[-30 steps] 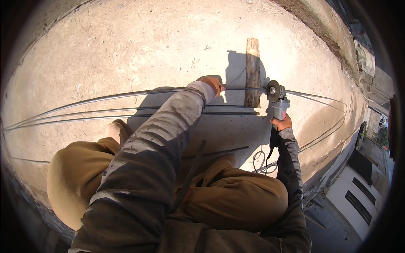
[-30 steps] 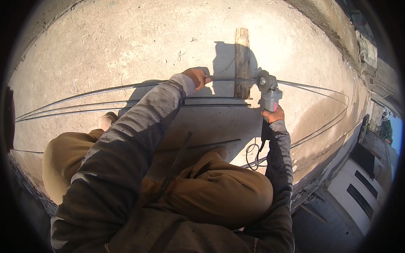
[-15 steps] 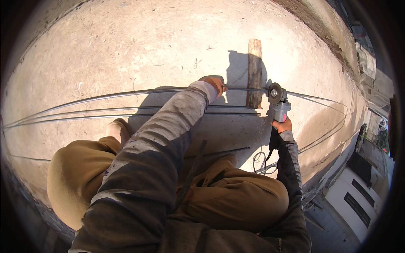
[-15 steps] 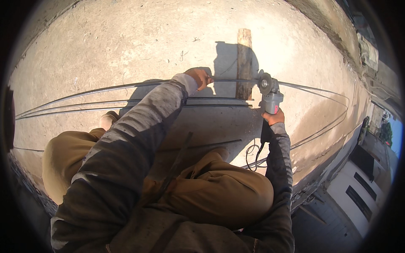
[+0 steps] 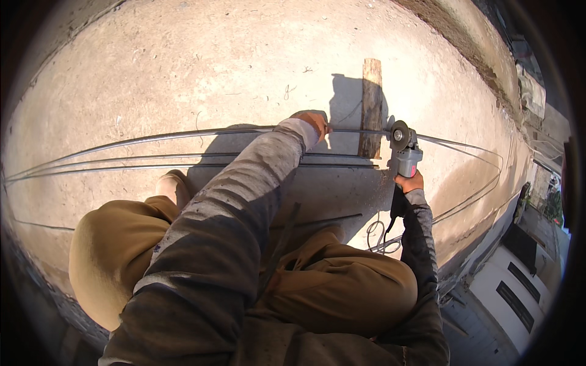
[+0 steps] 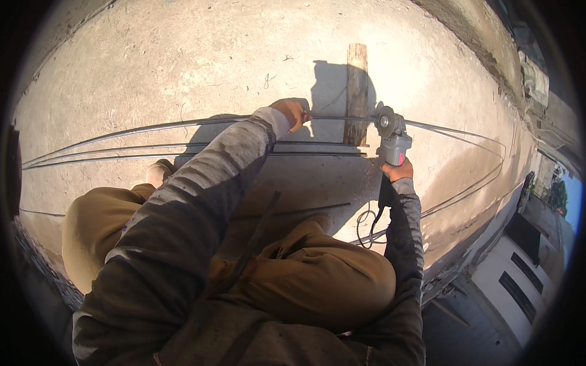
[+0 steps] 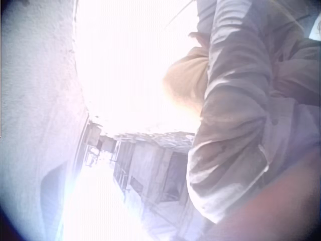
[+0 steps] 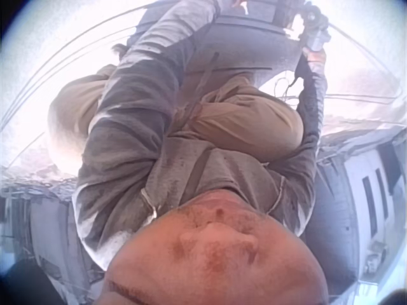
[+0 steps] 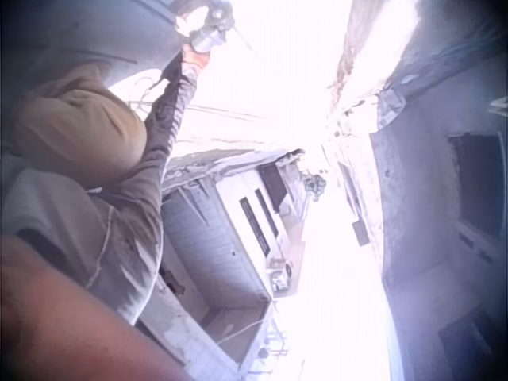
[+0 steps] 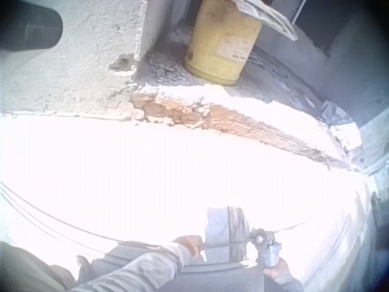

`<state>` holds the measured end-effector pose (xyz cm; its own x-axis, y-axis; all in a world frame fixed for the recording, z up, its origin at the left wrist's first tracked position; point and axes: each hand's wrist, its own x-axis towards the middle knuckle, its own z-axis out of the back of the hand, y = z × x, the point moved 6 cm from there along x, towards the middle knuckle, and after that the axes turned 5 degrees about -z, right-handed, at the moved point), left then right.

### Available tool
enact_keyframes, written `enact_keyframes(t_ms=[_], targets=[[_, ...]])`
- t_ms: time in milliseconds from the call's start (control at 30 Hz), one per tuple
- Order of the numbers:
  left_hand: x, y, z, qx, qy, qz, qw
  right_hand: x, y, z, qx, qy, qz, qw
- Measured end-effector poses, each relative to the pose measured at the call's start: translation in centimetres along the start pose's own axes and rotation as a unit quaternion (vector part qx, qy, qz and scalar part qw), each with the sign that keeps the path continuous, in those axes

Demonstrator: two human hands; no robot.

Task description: The person uses an angle grinder to cut through metal rods positioned on a wood block on the ground, holding the rods by hand while operating the tool.

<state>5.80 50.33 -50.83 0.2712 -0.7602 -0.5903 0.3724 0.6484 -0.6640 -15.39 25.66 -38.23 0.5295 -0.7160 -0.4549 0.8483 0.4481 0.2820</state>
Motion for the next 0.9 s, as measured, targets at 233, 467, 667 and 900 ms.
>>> enact_keyframes(t_ms=[233, 467, 667, 900], targets=[[0.1, -0.2, -0.1, 0.024, -0.014, -0.014, 1.000, 0.5, -0.7, -0.1, 0.011, 0.005, -0.010, 1.000], [-1.3, -0.9, 0.8, 0.008, -0.013, 0.002, 1.000, -0.4, 2.2, 0.2, 0.070, 0.022, 0.000, 0.997], [-2.5, -1.8, 1.7, 0.028, 0.011, -0.005, 1.000, 0.3, -0.3, 0.0, 0.026, 0.003, -0.006, 1.000], [-1.5, -1.0, 0.8, 0.020, 0.004, 0.011, 1.000, 0.1, 0.4, -0.2, 0.035, 0.010, -0.004, 0.999]])
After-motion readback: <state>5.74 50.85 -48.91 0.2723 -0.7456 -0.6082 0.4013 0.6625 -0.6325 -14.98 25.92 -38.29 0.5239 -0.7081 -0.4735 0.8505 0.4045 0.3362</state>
